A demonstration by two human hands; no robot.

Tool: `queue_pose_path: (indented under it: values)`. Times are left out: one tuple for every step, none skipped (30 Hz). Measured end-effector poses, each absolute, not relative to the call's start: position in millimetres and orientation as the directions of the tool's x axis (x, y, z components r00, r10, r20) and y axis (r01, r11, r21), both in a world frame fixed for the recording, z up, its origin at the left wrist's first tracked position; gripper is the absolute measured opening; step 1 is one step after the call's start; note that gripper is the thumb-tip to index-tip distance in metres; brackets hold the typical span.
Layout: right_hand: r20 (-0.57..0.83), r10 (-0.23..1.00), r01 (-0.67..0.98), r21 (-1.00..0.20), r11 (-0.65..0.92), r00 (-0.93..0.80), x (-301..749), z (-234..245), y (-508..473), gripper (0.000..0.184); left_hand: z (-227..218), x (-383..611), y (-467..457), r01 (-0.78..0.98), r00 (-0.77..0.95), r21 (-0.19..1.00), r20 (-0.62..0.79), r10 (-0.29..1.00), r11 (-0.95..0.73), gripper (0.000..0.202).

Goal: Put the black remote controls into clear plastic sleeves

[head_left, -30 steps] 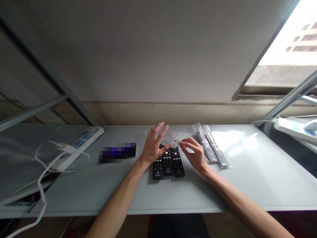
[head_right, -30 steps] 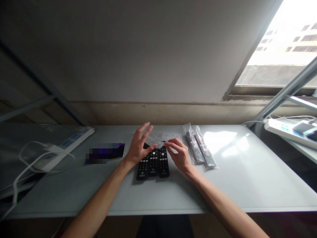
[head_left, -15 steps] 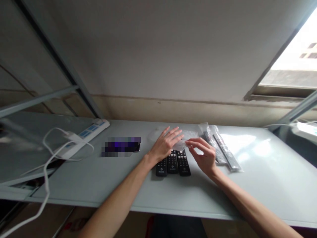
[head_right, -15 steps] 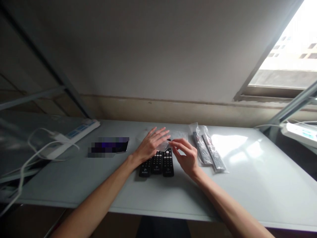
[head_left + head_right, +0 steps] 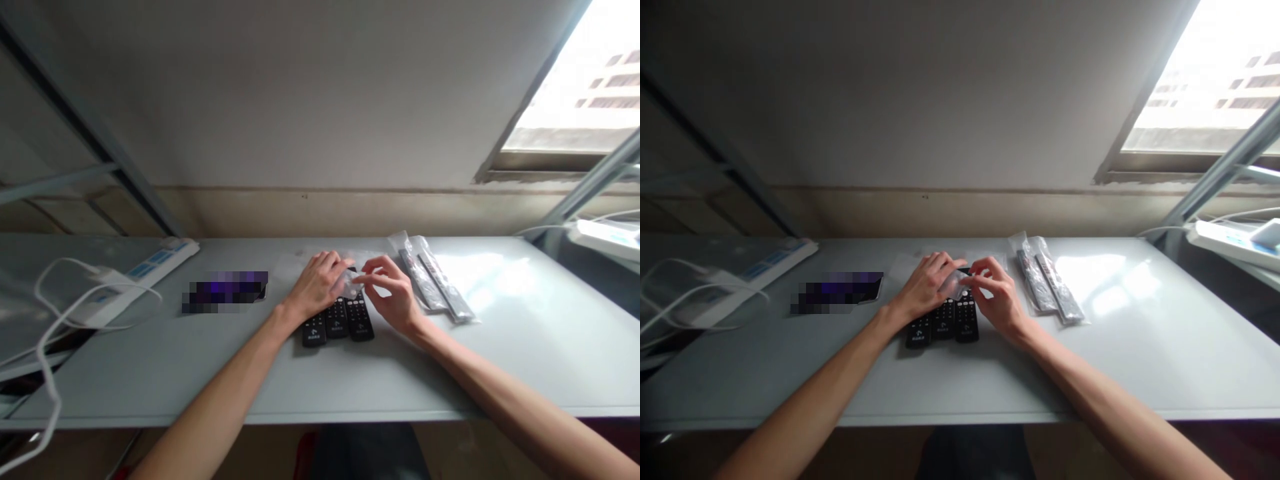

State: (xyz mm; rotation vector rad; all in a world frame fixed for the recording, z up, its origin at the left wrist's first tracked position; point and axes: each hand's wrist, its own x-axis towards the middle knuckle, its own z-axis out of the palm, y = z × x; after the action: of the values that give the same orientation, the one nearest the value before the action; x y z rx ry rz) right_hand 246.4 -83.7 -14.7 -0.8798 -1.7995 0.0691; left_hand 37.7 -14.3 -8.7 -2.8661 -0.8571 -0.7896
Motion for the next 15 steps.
queue_pose_path:
  values:
    - [0.797, 0.583, 0.526, -0.431, 0.733, -0.159, 246.5, -15.5, -83.5, 0.032, -8.9, 38.0, -14.5, 0.522, 0.718, 0.096, 0.486, 0.498, -0.847, 0.038]
    - [0.801, 0.576, 0.525, -0.422, 0.739, -0.167, 246.7, -16.1, -83.2, 0.034, -8.8, 38.3, -14.6, 0.520, 0.718, 0.095, 0.489, 0.495, -0.849, 0.035]
    - [0.804, 0.568, 0.523, -0.414, 0.745, -0.173, 246.9, -16.5, -82.9, 0.036, -8.4, 38.4, -14.8, 0.519, 0.716, 0.093, 0.495, 0.492, -0.849, 0.032]
    - [0.807, 0.563, 0.521, -0.408, 0.750, -0.178, 247.0, -16.8, -82.6, 0.038, -7.8, 38.5, -15.0, 0.519, 0.713, 0.090, 0.502, 0.489, -0.850, 0.029]
    - [0.809, 0.558, 0.518, -0.403, 0.755, -0.184, 247.0, -16.8, -82.3, 0.040, -6.9, 38.6, -15.2, 0.521, 0.710, 0.086, 0.509, 0.487, -0.849, 0.027]
    - [0.810, 0.555, 0.516, -0.398, 0.759, -0.191, 246.9, -16.7, -82.2, 0.042, -6.1, 38.7, -15.6, 0.522, 0.708, 0.082, 0.513, 0.485, -0.849, 0.024]
    - [0.810, 0.552, 0.513, -0.394, 0.762, -0.199, 246.6, -16.3, -82.3, 0.043, -5.4, 38.8, -15.9, 0.523, 0.708, 0.077, 0.515, 0.483, -0.849, 0.022]
    - [0.809, 0.550, 0.511, -0.390, 0.766, -0.206, 246.1, -15.7, -82.6, 0.044, -4.8, 39.0, -16.4, 0.525, 0.708, 0.073, 0.515, 0.483, -0.848, 0.020]
    - [0.810, 0.546, 0.507, -0.386, 0.770, -0.213, 245.4, -14.9, -83.2, 0.044, -4.3, 39.2, -16.8, 0.527, 0.708, 0.068, 0.516, 0.482, -0.847, 0.018]
    - [0.812, 0.542, 0.503, -0.383, 0.775, -0.217, 244.7, -13.7, -84.1, 0.044, -4.0, 39.3, -17.3, 0.528, 0.709, 0.064, 0.516, 0.481, -0.847, 0.016]
    - [0.816, 0.535, 0.496, -0.378, 0.782, -0.220, 243.9, -12.3, -85.3, 0.043, -3.9, 39.4, -17.8, 0.529, 0.710, 0.062, 0.515, 0.481, -0.847, 0.016]
    - [0.820, 0.527, 0.490, -0.373, 0.788, -0.223, 243.2, -10.8, -86.7, 0.042, -3.8, 39.5, -18.2, 0.528, 0.711, 0.061, 0.513, 0.481, -0.847, 0.015]
    - [0.825, 0.520, 0.487, -0.368, 0.792, -0.223, 242.6, -9.2, -88.2, 0.041, -3.9, 39.6, -18.6, 0.525, 0.715, 0.062, 0.509, 0.479, -0.849, 0.015]
    - [0.830, 0.513, 0.486, -0.363, 0.795, -0.220, 242.1, -7.6, -89.6, 0.039, -4.0, 39.6, -18.9, 0.519, 0.722, 0.065, 0.502, 0.477, -0.852, 0.014]
    - [0.835, 0.506, 0.488, -0.358, 0.796, -0.214, 241.8, -6.2, -91.0, 0.037, -4.3, 39.5, -19.1, 0.513, 0.729, 0.069, 0.492, 0.476, -0.856, 0.015]
